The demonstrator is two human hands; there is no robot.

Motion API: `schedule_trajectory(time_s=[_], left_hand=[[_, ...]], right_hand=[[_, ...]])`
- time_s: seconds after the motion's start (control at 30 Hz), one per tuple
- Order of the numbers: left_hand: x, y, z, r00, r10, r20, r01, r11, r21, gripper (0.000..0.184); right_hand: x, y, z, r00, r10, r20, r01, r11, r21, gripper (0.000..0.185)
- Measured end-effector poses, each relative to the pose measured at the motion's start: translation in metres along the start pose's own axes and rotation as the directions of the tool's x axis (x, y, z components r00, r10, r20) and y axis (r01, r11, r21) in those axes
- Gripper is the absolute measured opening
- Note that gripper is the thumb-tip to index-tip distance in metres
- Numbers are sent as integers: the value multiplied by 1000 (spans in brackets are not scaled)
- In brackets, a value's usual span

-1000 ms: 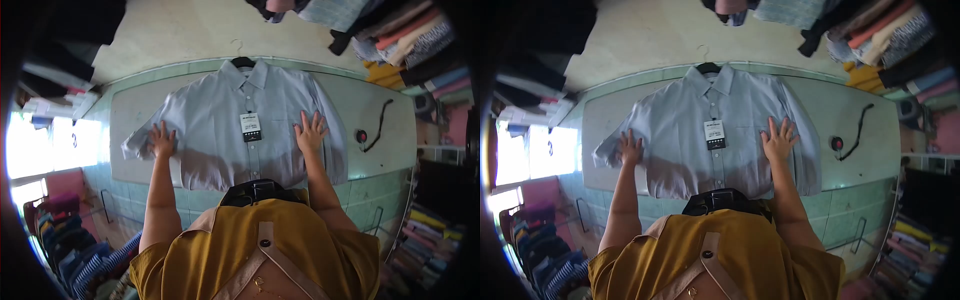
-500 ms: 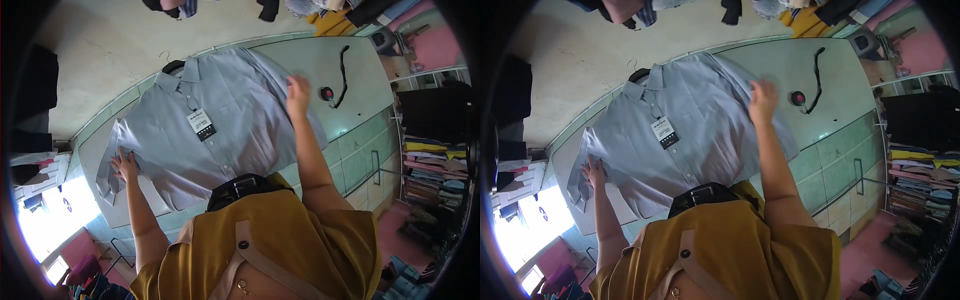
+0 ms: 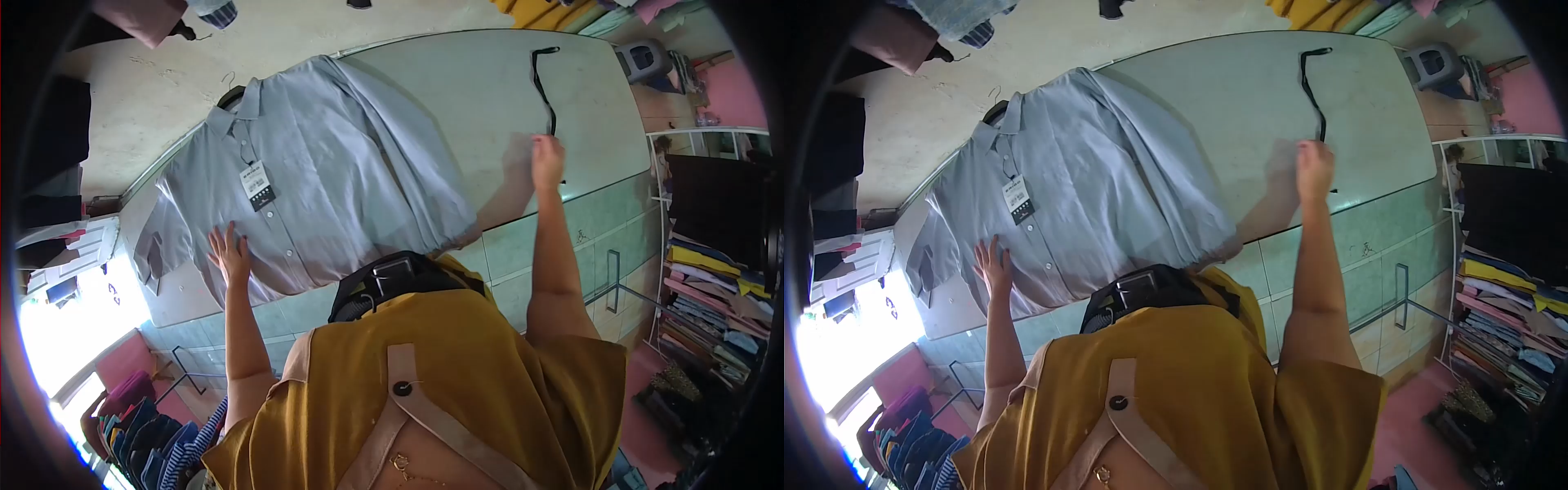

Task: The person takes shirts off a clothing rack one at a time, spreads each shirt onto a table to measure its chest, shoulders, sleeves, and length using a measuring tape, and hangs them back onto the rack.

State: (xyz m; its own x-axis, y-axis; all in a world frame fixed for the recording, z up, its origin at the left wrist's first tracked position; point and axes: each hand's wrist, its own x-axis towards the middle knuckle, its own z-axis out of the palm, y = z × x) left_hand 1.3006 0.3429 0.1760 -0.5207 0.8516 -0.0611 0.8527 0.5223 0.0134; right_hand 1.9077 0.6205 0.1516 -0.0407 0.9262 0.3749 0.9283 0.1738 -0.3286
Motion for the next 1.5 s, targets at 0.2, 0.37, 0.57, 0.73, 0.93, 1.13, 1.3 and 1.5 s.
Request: schedule_trajectory(time_s=[0.2, 0.37, 0.57, 0.73, 0.93, 1.13, 1.3, 1.5], left_hand=[[19, 201, -24, 643, 735, -215, -762, 586, -275, 35], [21, 341, -42, 109, 978, 179, -970, 144, -196, 29], [78, 446, -85, 325, 938, 120, -868, 347, -356, 14], [113, 505, -111, 639, 752, -165, -650, 412, -638, 18], [84, 392, -84, 626, 526, 576, -560, 817, -138, 56], [17, 342, -4, 542, 463, 701, -139, 872, -469, 52], [7, 403, -46, 648, 524, 552, 310, 481, -820, 39], [7, 338, -70, 821, 564, 92, -143, 358, -923, 34]], right_hand=[[-58, 183, -110, 688, 703, -181, -556, 671, 491, 28], [-111, 222, -213, 485, 834, -264, -571, 530, 626, 25], [-129, 171, -225, 406, 912, -65, -589, 315, 745, 20], [-94, 82, -160, 589, 744, 314, -752, 364, 550, 12], [-56, -32, -87, 922, -90, 377, -151, 813, 562, 9], [-53, -90, -58, 761, -340, 553, -73, 802, 593, 18], [-62, -117, -52, 695, -291, 657, 82, 940, 330, 40], [42, -52, -63, 898, 182, 400, -165, 983, -75, 21]])
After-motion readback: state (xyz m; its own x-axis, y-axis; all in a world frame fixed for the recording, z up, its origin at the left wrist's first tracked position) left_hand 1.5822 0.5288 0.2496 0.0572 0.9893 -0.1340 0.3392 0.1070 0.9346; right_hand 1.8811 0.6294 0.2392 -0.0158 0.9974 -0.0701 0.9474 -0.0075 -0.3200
